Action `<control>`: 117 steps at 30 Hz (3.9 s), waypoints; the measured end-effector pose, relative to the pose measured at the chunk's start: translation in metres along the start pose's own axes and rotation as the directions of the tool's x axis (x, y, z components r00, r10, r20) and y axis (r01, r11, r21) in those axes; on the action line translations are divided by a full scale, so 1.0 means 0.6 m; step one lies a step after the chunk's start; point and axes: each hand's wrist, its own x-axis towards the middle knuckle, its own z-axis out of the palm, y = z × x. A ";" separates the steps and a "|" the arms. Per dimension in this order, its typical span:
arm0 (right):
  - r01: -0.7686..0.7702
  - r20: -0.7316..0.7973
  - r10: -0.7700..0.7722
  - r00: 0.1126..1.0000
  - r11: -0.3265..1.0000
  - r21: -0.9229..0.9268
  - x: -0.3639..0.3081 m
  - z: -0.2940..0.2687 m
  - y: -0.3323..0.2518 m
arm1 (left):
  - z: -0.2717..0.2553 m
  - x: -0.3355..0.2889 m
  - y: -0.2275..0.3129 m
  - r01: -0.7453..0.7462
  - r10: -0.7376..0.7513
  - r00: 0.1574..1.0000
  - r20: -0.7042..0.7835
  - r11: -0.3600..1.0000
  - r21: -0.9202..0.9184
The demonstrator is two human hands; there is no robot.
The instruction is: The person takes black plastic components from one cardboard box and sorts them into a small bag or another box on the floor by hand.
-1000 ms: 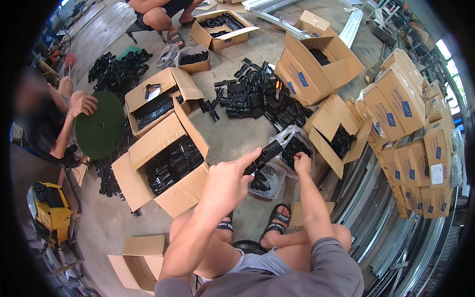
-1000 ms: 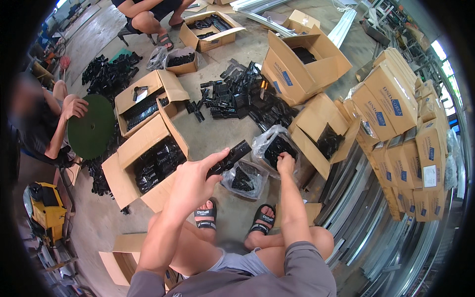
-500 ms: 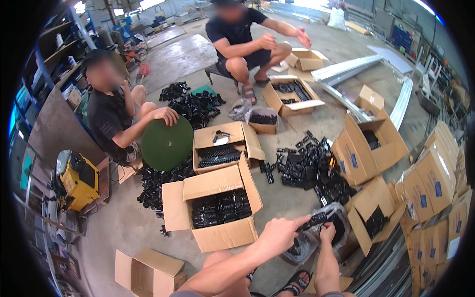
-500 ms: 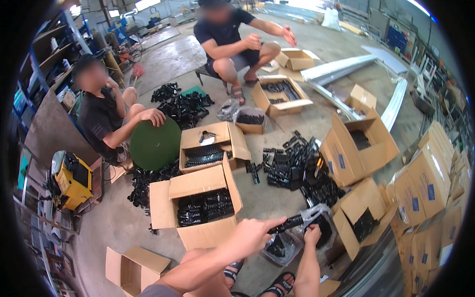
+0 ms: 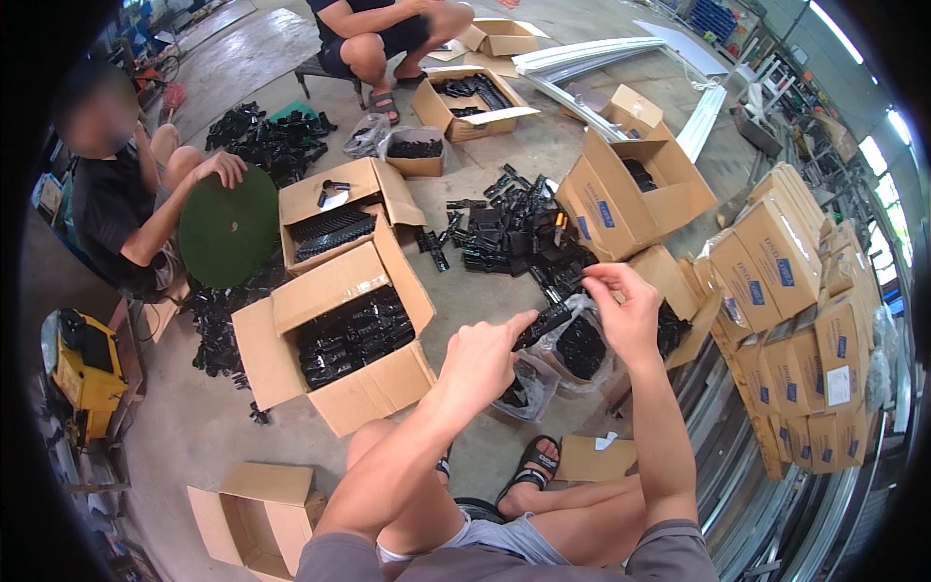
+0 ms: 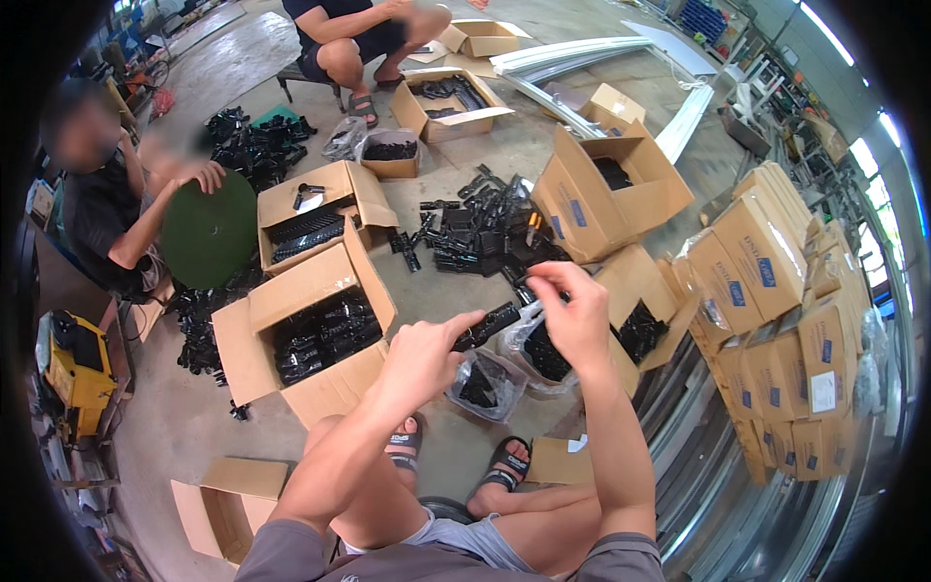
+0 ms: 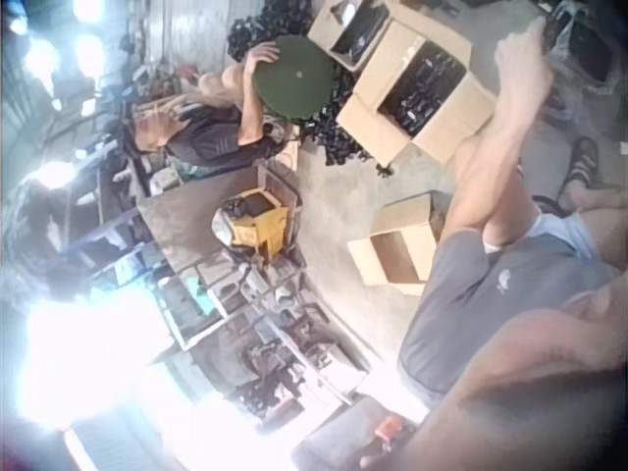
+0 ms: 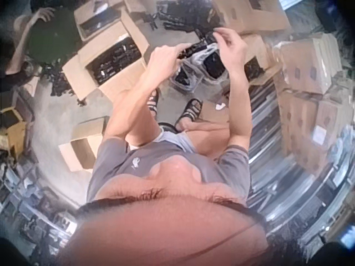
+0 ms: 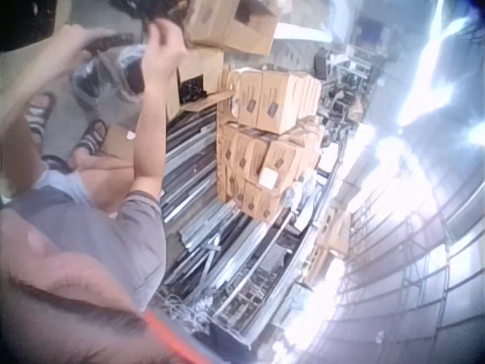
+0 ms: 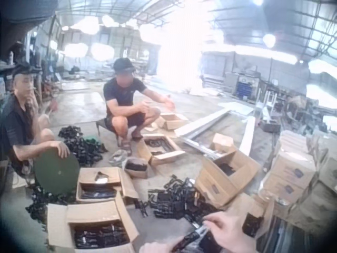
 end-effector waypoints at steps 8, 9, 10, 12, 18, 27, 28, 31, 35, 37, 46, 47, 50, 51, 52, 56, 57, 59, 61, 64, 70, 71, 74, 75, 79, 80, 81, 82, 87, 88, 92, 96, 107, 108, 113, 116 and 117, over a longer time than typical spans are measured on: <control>0.545 0.344 -0.439 0.830 0.772 -0.329 -0.045 -0.014 -0.053 | 0.001 -0.011 0.029 -0.073 0.071 0.997 0.029 0.996 0.042; 0.563 0.353 -0.456 0.817 0.762 -0.318 -0.055 -0.006 -0.050 | 0.005 -0.021 0.025 -0.071 0.069 0.997 0.044 0.996 0.047; 0.552 0.350 -0.448 0.823 0.776 -0.304 -0.057 -0.002 -0.049 | 0.007 -0.024 0.022 -0.084 0.083 0.996 0.033 0.996 0.042; 0.536 0.340 -0.440 0.831 0.796 -0.280 -0.050 0.003 -0.054 | 0.009 -0.018 0.017 -0.118 0.118 0.993 0.001 0.992 0.035; 0.552 0.404 -0.414 0.816 0.766 -0.330 -0.066 0.001 -0.052 | 0.007 -0.030 0.017 -0.112 0.112 0.994 -0.013 0.994 0.014; 0.520 0.376 -0.395 0.839 0.786 -0.334 -0.076 -0.004 -0.046 | 0.005 -0.032 0.025 -0.120 0.120 0.993 -0.009 0.993 -0.011; 0.511 0.360 -0.392 0.846 0.789 -0.342 -0.078 -0.003 -0.046 | 0.005 -0.031 0.026 -0.118 0.118 0.993 -0.002 0.993 -0.012; 0.495 0.319 -0.395 0.862 0.792 -0.357 -0.084 0.005 -0.047 | 0.008 -0.029 0.025 -0.126 0.127 0.992 -0.016 0.992 0.011; 0.499 0.312 -0.402 0.861 0.791 -0.355 -0.087 0.007 -0.048 | 0.010 -0.027 0.022 -0.125 0.125 0.992 -0.021 0.992 0.012; 0.496 0.333 -0.390 0.859 0.797 -0.346 -0.087 0.003 -0.049 | 0.013 -0.027 0.021 -0.122 0.123 0.992 -0.014 0.992 0.015; 0.371 0.035 -0.383 0.923 0.863 -0.343 -0.092 -0.003 -0.049 | -0.014 -0.029 0.033 -0.070 0.070 0.997 0.010 0.998 -0.010; 0.252 -0.120 -0.303 0.945 0.913 -0.321 -0.093 -0.005 -0.036 | -0.018 -0.029 0.033 -0.060 0.060 0.998 0.005 0.998 -0.014; -0.134 -0.470 0.067 0.880 0.985 -0.111 -0.098 0.012 0.052 | -0.016 -0.023 0.027 -0.032 0.032 0.999 -0.003 0.998 -0.050; -0.237 -0.504 0.183 0.844 0.971 -0.044 -0.110 0.027 0.108 | -0.015 -0.022 0.026 -0.031 0.030 0.999 -0.015 0.997 -0.067; -0.329 -0.529 0.295 0.796 0.944 0.031 -0.124 0.045 0.151 | -0.018 -0.021 0.026 -0.031 0.028 0.999 -0.032 0.996 -0.080; -0.440 0.021 0.500 0.866 0.781 -0.444 -0.240 0.153 0.291 | -0.016 -0.015 0.019 -0.026 0.018 0.999 -0.046 0.981 -0.194; -0.410 0.138 0.523 0.841 0.782 -0.470 -0.270 0.190 0.315 | -0.014 -0.014 0.016 0.006 -0.017 0.999 -0.032 0.949 -0.315; -0.392 0.264 0.543 0.797 0.798 -0.458 -0.306 0.243 0.357 | -0.016 0.001 0.019 0.075 -0.026 0.996 0.084 0.745 -0.663; -0.464 0.238 0.575 0.782 0.794 -0.393 -0.339 0.281 0.400 | -0.022 0.010 0.037 0.192 0.000 0.977 0.214 0.447 -0.873; -0.575 0.226 0.684 0.694 0.715 -0.398 -0.364 0.358 0.408 | -0.047 -0.011 0.015 0.271 -0.047 0.961 0.272 0.348 -0.897; -0.563 0.239 0.720 0.651 0.670 -0.485 -0.352 0.369 0.423 | -0.042 -0.007 0.020 0.256 -0.022 0.964 0.264 0.332 -0.908; -0.569 0.182 0.706 0.684 0.673 -0.473 -0.358 0.367 0.437 | -0.042 0.002 0.031 0.279 -0.026 0.958 0.287 0.329 -0.902; -0.596 0.092 0.675 0.732 0.699 -0.395 -0.377 0.360 0.473 | -0.022 0.019 0.032 0.281 -0.003 0.953 0.302 0.377 -0.883; -0.602 0.100 0.671 0.735 0.713 -0.359 -0.381 0.366 0.462 | -0.028 0.013 0.029 0.285 -0.014 0.954 0.300 0.356 -0.890; -0.633 0.110 0.697 0.708 0.697 -0.337 -0.378 0.378 0.416 | -0.029 0.002 0.024 0.282 -0.059 0.959 0.278 0.305 -0.910; -0.637 0.109 0.704 0.702 0.689 -0.346 -0.374 0.375 0.409 | -0.027 0.001 0.024 0.279 -0.055 0.960 0.275 0.300 -0.912; -0.644 0.103 0.711 0.695 0.680 -0.351 -0.373 0.373 0.411 | -0.025 0.003 0.025 0.276 -0.047 0.961 0.274 0.298 -0.914; -0.650 0.098 0.719 0.688 0.671 -0.356 -0.371 0.370 0.413 | -0.024 0.005 0.027 0.273 -0.040 0.961 0.274 0.296 -0.915; -0.640 0.024 0.690 0.723 0.682 -0.354 -0.371 0.376 0.431 | -0.030 0.002 0.036 0.270 -0.074 0.962 0.261 0.358 -0.894; -0.622 -0.034 0.656 0.754 0.696 -0.359 -0.363 0.367 0.458 | -0.036 0.004 0.049 0.269 -0.069 0.962 0.263 0.365 -0.891; -0.600 -0.226 0.561 0.796 0.778 -0.186 -0.370 0.357 0.432 | -0.049 -0.010 0.037 0.288 -0.080 0.958 0.277 0.330 -0.899; -0.501 -0.177 0.700 0.692 0.641 0.581 -0.291 0.281 0.282 | -0.061 -0.020 0.029 0.253 -0.098 0.967 0.235 0.282 -0.925; -0.124 -0.160 0.286 0.945 0.764 0.634 -0.118 -0.027 -0.084 | -0.028 -0.030 0.062 0.243 -0.011 0.969 0.246 0.199 -0.949; -0.103 -0.165 0.256 0.953 0.782 0.615 -0.122 -0.032 -0.101 | -0.026 -0.036 0.070 0.239 0.009 0.970 0.244 0.186 -0.953; -0.184 -0.138 0.309 0.941 0.809 0.559 -0.139 -0.026 -0.113 | -0.010 -0.049 0.092 0.158 0.057 0.984 0.169 0.160 -0.974; -0.174 -0.206 0.339 0.918 0.811 0.559 -0.150 -0.018 -0.102 | 0.000 -0.049 0.099 0.144 0.041 0.987 0.153 0.172 -0.975; -0.171 -0.209 0.356 0.911 0.788 0.592 -0.155 -0.014 -0.105 | 0.002 -0.051 0.098 0.137 0.041 0.988 0.146 0.172 -0.976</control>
